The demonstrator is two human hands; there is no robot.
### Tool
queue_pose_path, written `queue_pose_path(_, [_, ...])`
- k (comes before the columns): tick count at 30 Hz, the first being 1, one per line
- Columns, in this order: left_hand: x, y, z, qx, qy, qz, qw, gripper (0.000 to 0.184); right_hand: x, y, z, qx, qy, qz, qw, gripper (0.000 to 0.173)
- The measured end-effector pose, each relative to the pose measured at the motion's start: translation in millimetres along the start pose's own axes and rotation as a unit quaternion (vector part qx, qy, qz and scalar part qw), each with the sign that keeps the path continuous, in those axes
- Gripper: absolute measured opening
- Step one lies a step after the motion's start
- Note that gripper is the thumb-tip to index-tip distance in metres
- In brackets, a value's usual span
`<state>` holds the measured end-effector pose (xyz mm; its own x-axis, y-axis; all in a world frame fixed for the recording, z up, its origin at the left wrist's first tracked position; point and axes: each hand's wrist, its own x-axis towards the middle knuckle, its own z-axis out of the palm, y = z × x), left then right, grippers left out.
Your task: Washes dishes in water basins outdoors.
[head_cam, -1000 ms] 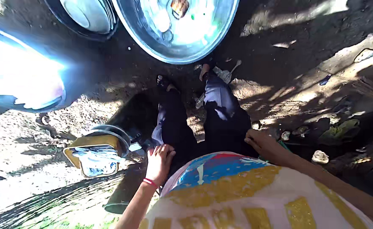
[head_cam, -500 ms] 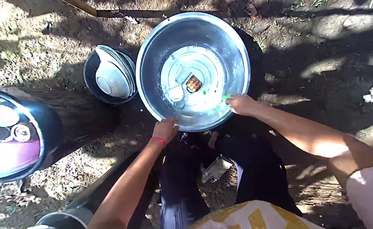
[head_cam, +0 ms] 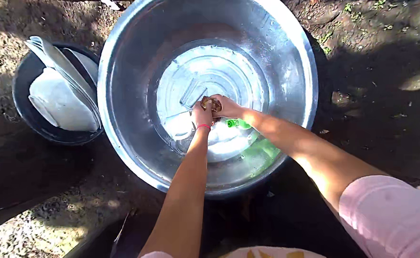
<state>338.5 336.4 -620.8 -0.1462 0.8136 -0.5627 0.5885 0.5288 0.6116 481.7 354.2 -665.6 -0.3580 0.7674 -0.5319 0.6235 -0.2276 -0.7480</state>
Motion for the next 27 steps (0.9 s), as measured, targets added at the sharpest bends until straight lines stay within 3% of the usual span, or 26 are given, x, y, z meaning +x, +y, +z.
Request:
queue_pose_path(3, [-21, 13, 29, -0.186, 0.076, -0.115, 0.973, 0.041, -3, 22, -28, 0.049, 0.0, -0.06, 0.997, 0.074])
queue_pose_path(5, [-28, 21, 57, -0.388, 0.118, -0.146, 0.902, 0.043, -4, 33, -42, 0.103, 0.028, -0.055, 0.993, 0.052])
queue_pose_path(6, [-33, 21, 70, -0.433, 0.099, -0.132, 0.886, 0.049, -8, 31, -46, 0.131, 0.044, -0.028, 0.99, 0.044])
queue_pose_path(7, [-36, 16, 81, -0.407, 0.061, -0.075, 0.908, 0.053, -11, 28, -47, 0.162, 0.061, -0.002, 0.985, 0.042])
queue_pose_path(9, [-27, -8, 88, -0.152, -0.025, 0.15, 0.977, 0.052, -11, 21, -42, 0.203, 0.092, 0.047, 0.974, 0.048])
queue_pose_path(10, [-15, -19, 82, 0.005, -0.067, 0.254, 0.965, 0.055, -12, 17, -43, 0.199, 0.094, 0.058, 0.974, 0.051])
queue_pose_path(12, [9, -32, 64, 0.212, -0.099, 0.354, 0.906, 0.058, -15, 12, -43, 0.176, 0.087, 0.059, 0.979, 0.053])
queue_pose_path(13, [19, -39, 59, 0.243, -0.099, 0.368, 0.892, 0.058, -16, 11, -43, 0.169, 0.082, 0.05, 0.981, 0.052])
queue_pose_path(15, [22, -47, 59, 0.216, -0.091, 0.364, 0.901, 0.056, -15, 9, -43, 0.162, 0.073, 0.036, 0.983, 0.049])
queue_pose_path(17, [21, -52, 52, 0.235, -0.143, 0.37, 0.887, 0.052, -11, 12, -43, 0.158, 0.078, 0.04, 0.984, 0.05])
queue_pose_path(19, [21, -37, 36, 0.308, -0.214, 0.279, 0.884, 0.048, -11, 23, -46, 0.151, 0.068, 0.079, 0.983, 0.053])
queue_pose_path(20, [24, -33, 36, 0.307, -0.197, 0.259, 0.894, 0.046, -13, 22, -46, 0.157, 0.064, 0.09, 0.981, 0.052])
queue_pose_path(22, [28, -41, 49, 0.261, -0.116, 0.344, 0.894, 0.04, -16, 16, -49, 0.163, 0.057, 0.097, 0.98, 0.051])
queue_pose_path(24, [28, -47, 54, 0.207, -0.106, 0.428, 0.873, 0.036, -22, 8, -59, 0.166, 0.032, 0.124, 0.978, 0.056])
queue_pose_path(25, [22, -48, 58, 0.166, -0.097, 0.421, 0.887, 0.036, -27, 8, -60, 0.183, 0.031, 0.14, 0.973, 0.058])
queue_pose_path(27, [2, -25, 71, -0.002, -0.051, 0.303, 0.952, 0.035, -35, 9, -62, 0.284, 0.038, 0.146, 0.947, 0.059])
